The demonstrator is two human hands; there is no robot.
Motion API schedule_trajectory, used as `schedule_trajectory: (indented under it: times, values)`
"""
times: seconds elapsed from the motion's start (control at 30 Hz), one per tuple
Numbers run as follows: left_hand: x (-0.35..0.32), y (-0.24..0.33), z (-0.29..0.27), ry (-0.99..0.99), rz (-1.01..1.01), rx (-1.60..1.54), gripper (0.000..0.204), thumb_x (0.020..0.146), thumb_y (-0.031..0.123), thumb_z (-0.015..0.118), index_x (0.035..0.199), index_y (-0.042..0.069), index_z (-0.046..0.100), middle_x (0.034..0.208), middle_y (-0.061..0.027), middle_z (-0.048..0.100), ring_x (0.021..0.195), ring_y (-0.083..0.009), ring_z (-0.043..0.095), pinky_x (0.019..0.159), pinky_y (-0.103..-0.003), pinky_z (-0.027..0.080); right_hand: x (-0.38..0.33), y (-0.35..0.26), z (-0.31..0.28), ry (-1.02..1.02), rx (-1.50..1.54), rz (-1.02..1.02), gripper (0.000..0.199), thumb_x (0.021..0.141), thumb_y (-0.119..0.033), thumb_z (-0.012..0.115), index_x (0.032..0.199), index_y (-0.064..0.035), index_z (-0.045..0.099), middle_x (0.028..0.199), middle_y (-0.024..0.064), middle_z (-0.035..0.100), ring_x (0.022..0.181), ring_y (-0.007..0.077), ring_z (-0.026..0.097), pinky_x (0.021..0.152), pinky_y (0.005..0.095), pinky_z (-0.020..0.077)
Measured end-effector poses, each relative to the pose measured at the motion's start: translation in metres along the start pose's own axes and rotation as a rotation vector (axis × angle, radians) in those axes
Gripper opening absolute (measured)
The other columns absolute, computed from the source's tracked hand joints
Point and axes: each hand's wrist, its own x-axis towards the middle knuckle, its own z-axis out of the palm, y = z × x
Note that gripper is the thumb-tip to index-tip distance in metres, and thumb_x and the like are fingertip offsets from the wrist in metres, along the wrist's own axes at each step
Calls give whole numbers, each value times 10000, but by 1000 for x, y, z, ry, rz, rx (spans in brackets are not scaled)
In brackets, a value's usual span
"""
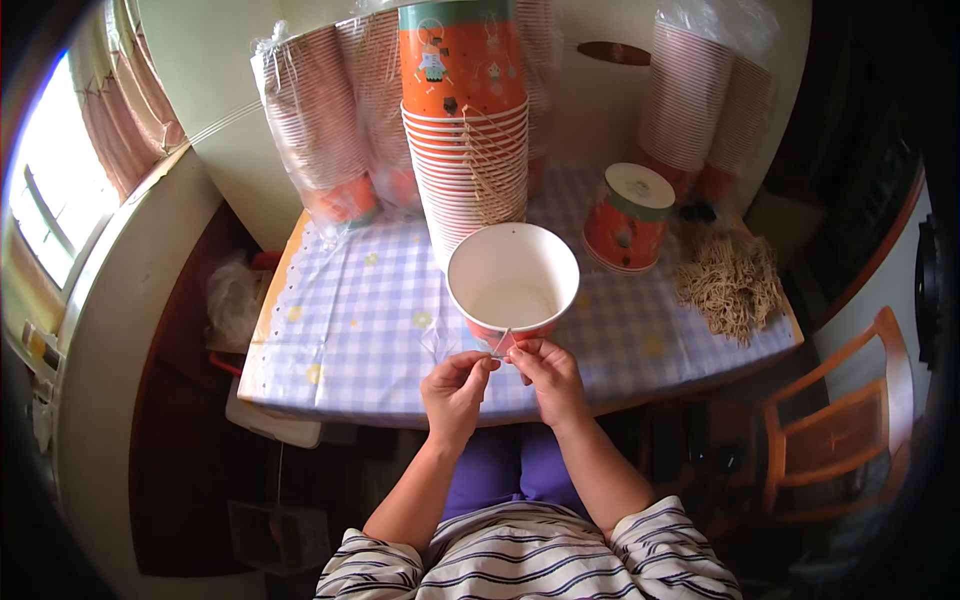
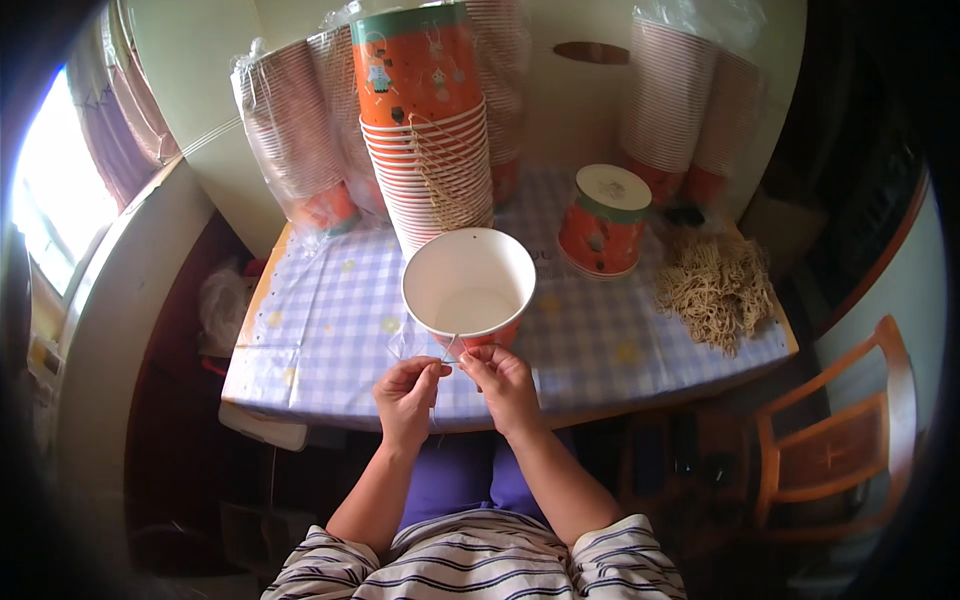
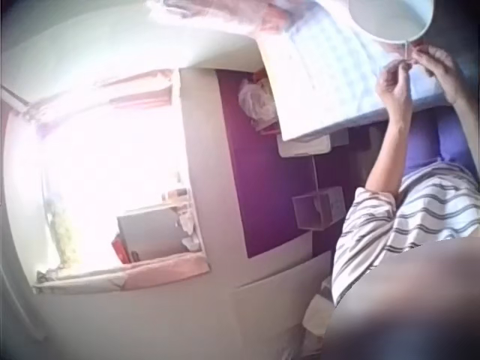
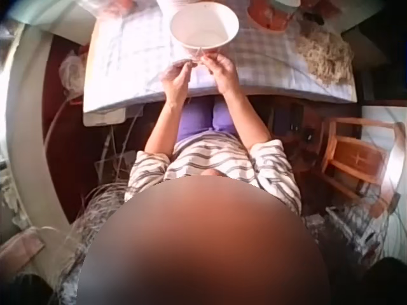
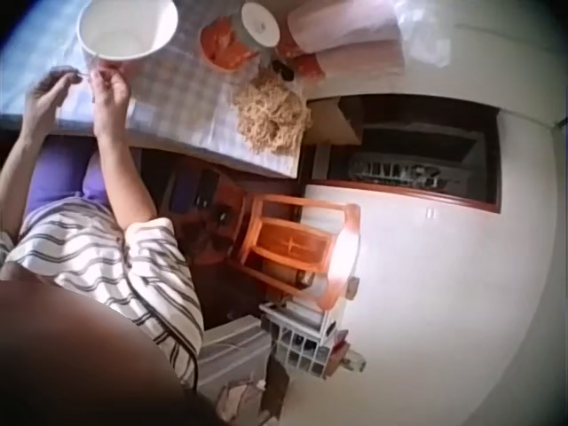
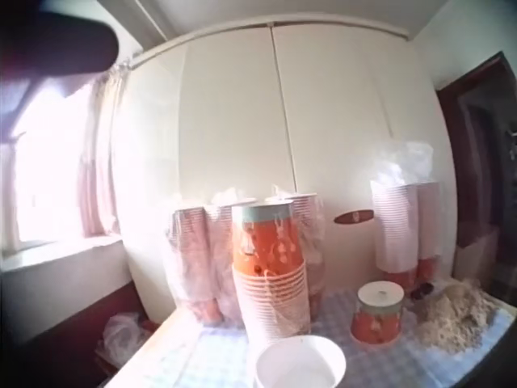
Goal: Assembling paper buckets by tying white strings through pre-punched holes.
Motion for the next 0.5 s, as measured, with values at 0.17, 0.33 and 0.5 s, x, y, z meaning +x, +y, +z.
schedule_trajectory:
  times: [0.17, 0.33, 0.5]
  values:
    - [6, -1, 0, 7, -54, -109, 85, 869, 45, 598, 907, -24, 630, 784, -109, 668, 516, -36, 451, 456, -178, 343, -1, -2, -3, -7, -125, -68, 143, 843, -156, 651, 913, -33, 633, 782, 16, 649, 640, 30, 494, 581, 183, 381]
    - [6, -4, -2, -2, -79, -149, 78, 867, 40, 595, 904, -23, 622, 780, -109, 661, 517, -43, 447, 461, -181, 335, -2, -8, 1, -34, -29, -32, 192, 869, -221, 638, 941, -43, 648, 764, -29, 624, 649, 16, 486, 572, 174, 361]
    - [6, -5, -2, -54, -33, -148, 125, 870, 61, 610, 952, -33, 627, 801, -67, 660, 560, -29, 460, 477, -167, 349, -2, 0, 3, -91, -32, -27, 186, 865, -232, 645, 930, -58, 660, 750, -37, 620, 609, 14, 444, 554, 179, 354]
